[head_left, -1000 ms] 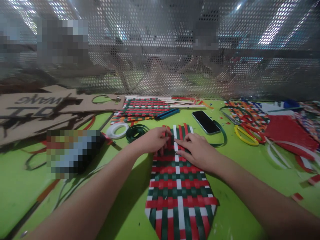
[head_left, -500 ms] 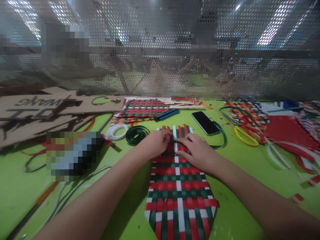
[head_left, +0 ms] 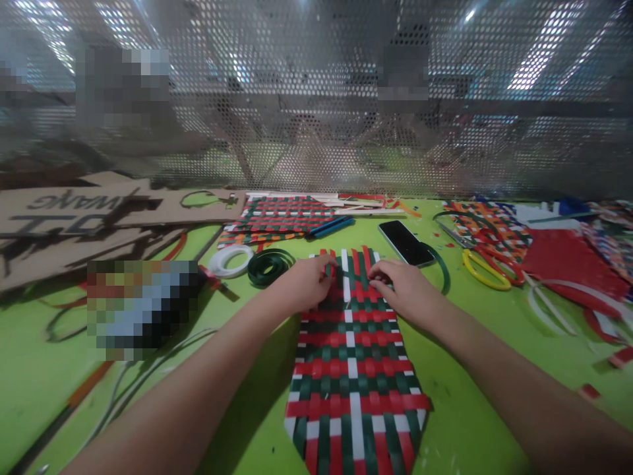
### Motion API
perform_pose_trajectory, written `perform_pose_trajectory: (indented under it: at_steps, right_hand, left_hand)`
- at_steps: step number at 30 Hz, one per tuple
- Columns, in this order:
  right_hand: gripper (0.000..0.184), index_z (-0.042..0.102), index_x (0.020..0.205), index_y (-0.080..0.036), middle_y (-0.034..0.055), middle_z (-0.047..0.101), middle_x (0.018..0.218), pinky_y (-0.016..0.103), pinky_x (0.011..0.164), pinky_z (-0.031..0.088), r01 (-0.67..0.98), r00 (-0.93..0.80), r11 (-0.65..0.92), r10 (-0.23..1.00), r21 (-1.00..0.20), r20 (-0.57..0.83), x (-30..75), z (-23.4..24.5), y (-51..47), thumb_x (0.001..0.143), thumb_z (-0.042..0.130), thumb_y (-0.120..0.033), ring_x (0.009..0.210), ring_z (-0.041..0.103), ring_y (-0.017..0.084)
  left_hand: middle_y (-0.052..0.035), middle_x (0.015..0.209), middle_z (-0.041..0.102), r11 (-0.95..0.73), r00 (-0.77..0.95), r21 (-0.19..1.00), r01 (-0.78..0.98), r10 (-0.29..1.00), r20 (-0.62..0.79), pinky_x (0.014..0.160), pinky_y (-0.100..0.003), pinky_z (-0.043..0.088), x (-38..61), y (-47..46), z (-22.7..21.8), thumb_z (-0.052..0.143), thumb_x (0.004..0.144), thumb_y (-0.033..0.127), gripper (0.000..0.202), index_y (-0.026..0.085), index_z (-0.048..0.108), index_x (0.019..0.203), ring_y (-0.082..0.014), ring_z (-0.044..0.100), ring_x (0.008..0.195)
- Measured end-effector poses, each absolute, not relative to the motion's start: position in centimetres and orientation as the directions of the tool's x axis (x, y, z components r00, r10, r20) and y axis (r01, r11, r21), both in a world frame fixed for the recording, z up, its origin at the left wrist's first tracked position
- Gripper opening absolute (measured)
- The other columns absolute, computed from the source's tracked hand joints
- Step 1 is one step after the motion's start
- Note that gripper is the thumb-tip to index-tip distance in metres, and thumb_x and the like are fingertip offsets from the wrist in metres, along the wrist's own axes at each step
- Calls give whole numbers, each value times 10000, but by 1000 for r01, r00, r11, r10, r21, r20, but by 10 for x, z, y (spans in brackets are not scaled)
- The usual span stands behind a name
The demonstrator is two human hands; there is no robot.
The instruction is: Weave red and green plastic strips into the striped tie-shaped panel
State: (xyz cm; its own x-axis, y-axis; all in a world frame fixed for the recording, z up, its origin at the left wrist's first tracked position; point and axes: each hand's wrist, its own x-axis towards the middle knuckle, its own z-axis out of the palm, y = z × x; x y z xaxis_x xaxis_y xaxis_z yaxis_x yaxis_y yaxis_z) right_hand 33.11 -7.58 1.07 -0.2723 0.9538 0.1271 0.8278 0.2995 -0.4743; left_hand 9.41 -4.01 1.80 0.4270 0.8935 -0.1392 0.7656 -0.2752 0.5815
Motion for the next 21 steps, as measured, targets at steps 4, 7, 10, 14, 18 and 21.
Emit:
perform_pose_trajectory:
  at_steps: [4,7,10,14,18,21]
  right_hand:
    - [138,726,946,-206,58,705,946,353,791,518,816,-264,297,955,-495,137,330,11,-76,907,625,-120,864,664,202]
    - [166,746,1017,-200,78,701,1024,387,886,517,817,-282,329,944,-473,171,330,7,-75,917,632,-130,951,666,216]
    - [241,745,1143,-191,109,671,1106,418,959,510,816,-299,358,933,-453,199,330,1,-74,942,616,-158,1012,654,228]
    - [340,728,1257,-183,134,630,1142,428,987,515,799,-361,413,911,-437,201,328,-5,-74,971,548,-154,1051,628,237]
    - [386,709,1315,-189,143,598,1153,433,999,504,796,-462,512,859,-325,222,327,-9,-74,987,507,-161,1114,575,258]
    - [394,691,1349,-222,138,606,1158,465,990,492,810,-497,542,838,-225,227,328,-12,-73,992,526,-198,1114,554,278]
  left_hand:
    - [-7,658,689,-247,408,600,761,901,-146,480,-255,420,95,-37,14,551,900,296,314,227,603,1202,-181,628,445]
    - [6,614,674,-170,399,667,726,893,-207,453,-247,428,94,-33,11,558,908,312,310,219,582,1203,-190,645,448]
    - [23,535,634,-93,397,719,689,878,-266,449,-237,443,96,-30,13,549,919,278,300,193,605,1200,-181,633,425]
    - [8,552,654,-13,354,745,667,885,-302,420,-226,431,100,-31,18,570,913,269,265,157,663,1135,-161,619,407]
    - [-27,596,697,133,266,771,622,891,-369,362,-212,377,104,-32,20,589,910,290,211,140,706,1003,-173,656,448]
    - [-46,608,709,210,235,804,555,888,-395,359,-202,382,103,-30,20,597,919,289,214,137,695,806,-160,670,468]
